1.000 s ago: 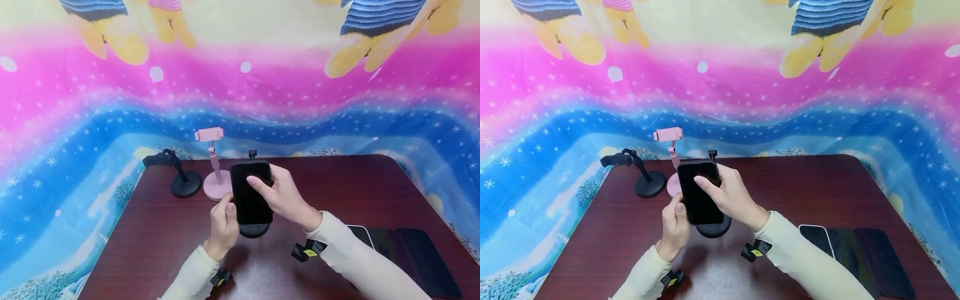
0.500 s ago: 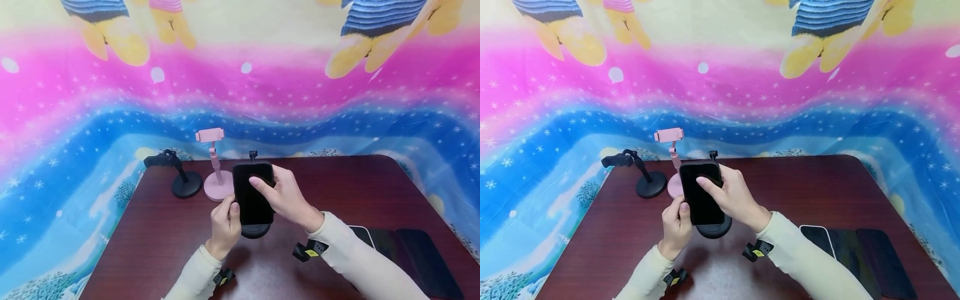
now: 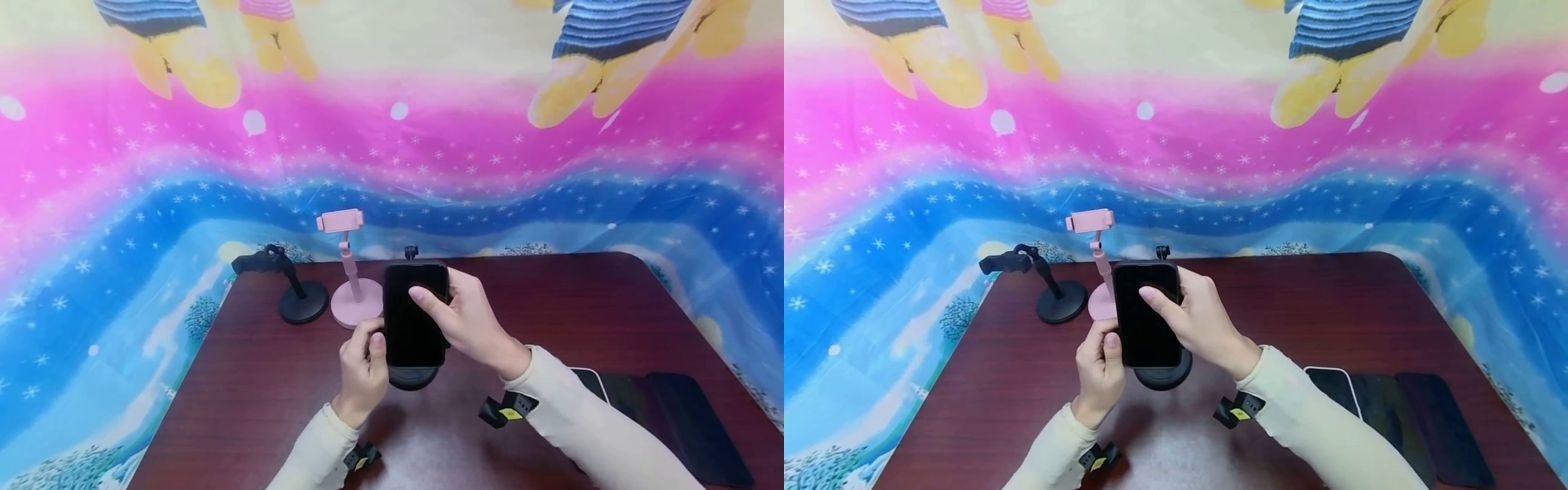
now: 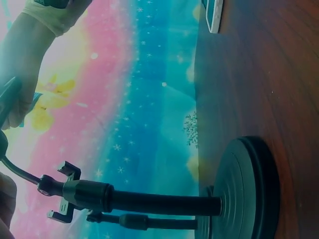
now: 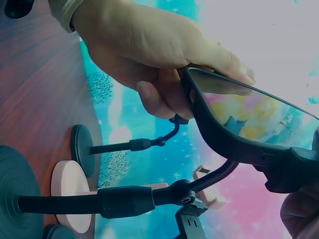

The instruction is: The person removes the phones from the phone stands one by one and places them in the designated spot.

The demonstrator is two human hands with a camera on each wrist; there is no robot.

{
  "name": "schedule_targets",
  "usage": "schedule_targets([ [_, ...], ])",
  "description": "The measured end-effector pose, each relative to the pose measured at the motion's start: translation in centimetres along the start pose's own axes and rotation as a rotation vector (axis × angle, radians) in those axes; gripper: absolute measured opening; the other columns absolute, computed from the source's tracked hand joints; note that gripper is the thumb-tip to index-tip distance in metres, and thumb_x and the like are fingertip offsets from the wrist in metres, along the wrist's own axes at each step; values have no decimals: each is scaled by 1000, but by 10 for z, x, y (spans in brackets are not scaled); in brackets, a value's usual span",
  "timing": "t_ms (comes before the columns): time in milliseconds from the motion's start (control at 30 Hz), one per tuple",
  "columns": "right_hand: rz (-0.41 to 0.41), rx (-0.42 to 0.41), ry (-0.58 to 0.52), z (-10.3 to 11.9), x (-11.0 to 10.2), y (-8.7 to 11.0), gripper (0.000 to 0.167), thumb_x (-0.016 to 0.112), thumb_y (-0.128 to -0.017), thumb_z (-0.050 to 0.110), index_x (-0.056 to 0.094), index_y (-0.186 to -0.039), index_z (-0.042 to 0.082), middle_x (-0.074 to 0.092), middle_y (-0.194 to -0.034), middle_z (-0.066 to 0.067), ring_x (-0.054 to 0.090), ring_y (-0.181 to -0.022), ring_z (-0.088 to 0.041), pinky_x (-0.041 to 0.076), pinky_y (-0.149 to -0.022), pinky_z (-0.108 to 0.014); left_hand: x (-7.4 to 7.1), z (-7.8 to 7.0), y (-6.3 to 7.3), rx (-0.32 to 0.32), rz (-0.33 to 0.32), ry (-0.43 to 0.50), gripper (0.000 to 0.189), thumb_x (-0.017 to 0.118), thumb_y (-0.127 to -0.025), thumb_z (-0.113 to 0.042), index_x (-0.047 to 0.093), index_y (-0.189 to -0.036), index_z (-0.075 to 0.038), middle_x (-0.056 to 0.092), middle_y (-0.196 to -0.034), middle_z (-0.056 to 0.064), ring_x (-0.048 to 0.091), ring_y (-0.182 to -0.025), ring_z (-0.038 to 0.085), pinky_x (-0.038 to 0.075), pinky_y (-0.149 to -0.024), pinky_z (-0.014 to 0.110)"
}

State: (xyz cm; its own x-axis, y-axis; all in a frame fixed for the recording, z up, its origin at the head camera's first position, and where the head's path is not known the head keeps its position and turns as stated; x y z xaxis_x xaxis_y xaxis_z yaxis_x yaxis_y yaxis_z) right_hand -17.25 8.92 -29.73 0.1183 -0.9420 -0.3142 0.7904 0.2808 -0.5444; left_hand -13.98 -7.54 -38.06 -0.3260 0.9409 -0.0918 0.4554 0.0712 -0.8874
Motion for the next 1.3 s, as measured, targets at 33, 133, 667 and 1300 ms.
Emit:
schedule_targets([
  [33, 6, 3, -3, 1, 1, 0, 20, 69, -96, 8, 69, -115, 3, 76, -100, -12, 74, -82, -10, 62, -70, -31, -1, 0, 0, 2, 5, 4, 35, 43, -110, -21, 64, -99, 5, 65, -76, 12, 52, -55, 12, 45, -50, 18],
  [133, 8, 8, -1, 2, 1, -1, 19, 69, -95, 8, 70, -114, 2, 76, -98, -12, 74, -81, -10, 62, -69, -31, -2, 0, -1, 10, 26, 16, 34, 44, -109, -20, 66, -102, 5, 70, -84, 15, 61, -63, 16, 52, -58, 21],
  [667, 3, 9, -6, 3, 2, -5, 19, 69, -96, 9, 70, -114, 4, 76, -98, -11, 74, -78, -11, 62, -67, -32, -4, -2, -4, 68, 43, 24, 33, 45, -108, -12, 69, -111, 10, 74, -99, 24, 73, -90, 22, 58, -87, 21],
  [1300, -4, 15, -37, 3, 4, -8, 21, 69, -96, 8, 70, -116, 3, 75, -99, -13, 74, -79, -11, 63, -67, -33, -5, -1, -4, 52, 42, 13, 31, 46, -107, -10, 69, -111, 10, 74, -99, 24, 75, -87, 24, 58, -84, 22],
])
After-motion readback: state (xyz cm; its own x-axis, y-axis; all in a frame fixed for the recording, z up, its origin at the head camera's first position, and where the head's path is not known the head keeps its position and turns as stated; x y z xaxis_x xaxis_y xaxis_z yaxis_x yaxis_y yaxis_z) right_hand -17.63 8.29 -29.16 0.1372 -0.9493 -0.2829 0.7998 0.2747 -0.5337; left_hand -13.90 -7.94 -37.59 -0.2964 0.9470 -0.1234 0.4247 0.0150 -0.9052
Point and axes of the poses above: each hand's wrist, its own y-axis away from the middle knuckle, its own x-axis out of the palm, z = x × y, the point moved 4 cm from there along -y, towards the middle knuckle
